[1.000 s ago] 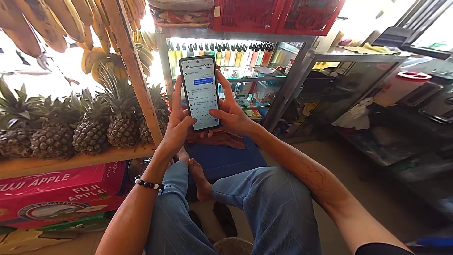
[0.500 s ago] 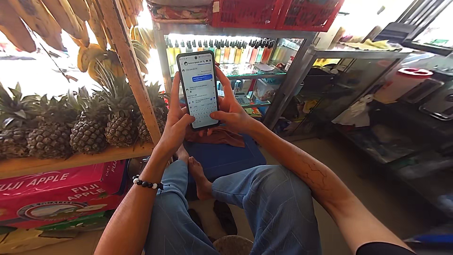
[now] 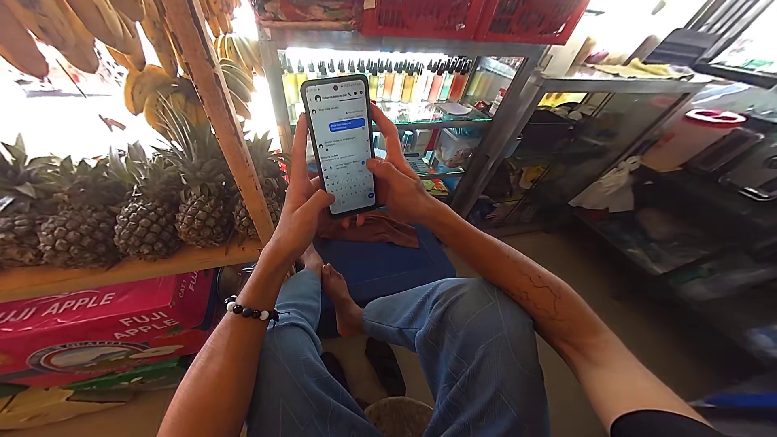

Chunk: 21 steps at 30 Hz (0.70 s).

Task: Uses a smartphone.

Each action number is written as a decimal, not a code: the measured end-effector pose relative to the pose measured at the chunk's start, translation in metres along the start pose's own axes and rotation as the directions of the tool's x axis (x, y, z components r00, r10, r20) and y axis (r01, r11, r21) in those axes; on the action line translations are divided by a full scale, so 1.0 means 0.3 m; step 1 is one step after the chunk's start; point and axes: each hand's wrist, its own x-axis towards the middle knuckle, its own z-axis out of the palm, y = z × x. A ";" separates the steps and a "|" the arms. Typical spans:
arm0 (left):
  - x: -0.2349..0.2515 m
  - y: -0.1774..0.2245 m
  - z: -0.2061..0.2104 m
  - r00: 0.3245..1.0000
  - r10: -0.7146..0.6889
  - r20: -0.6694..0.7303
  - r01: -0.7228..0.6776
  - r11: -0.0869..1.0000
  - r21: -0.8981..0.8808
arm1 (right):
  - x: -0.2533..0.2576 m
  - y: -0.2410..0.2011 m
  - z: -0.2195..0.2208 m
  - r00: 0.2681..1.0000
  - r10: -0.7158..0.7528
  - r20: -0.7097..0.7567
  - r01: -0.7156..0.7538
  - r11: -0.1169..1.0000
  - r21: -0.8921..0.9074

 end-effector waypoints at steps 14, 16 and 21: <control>0.000 0.001 -0.004 1.000 -0.011 0.010 0.011 1.000 -0.013 | 0.003 0.014 -0.017 0.999 -0.009 0.034 0.008 1.000 0.029; 0.000 0.004 -0.003 1.000 -0.008 0.004 0.008 1.000 0.000 | 0.005 0.018 -0.019 0.999 -0.013 0.045 0.011 1.000 0.029; 0.000 0.004 -0.004 1.000 0.001 0.007 -0.001 0.999 0.035 | 0.002 0.016 -0.016 0.999 -0.011 0.047 0.010 1.000 0.011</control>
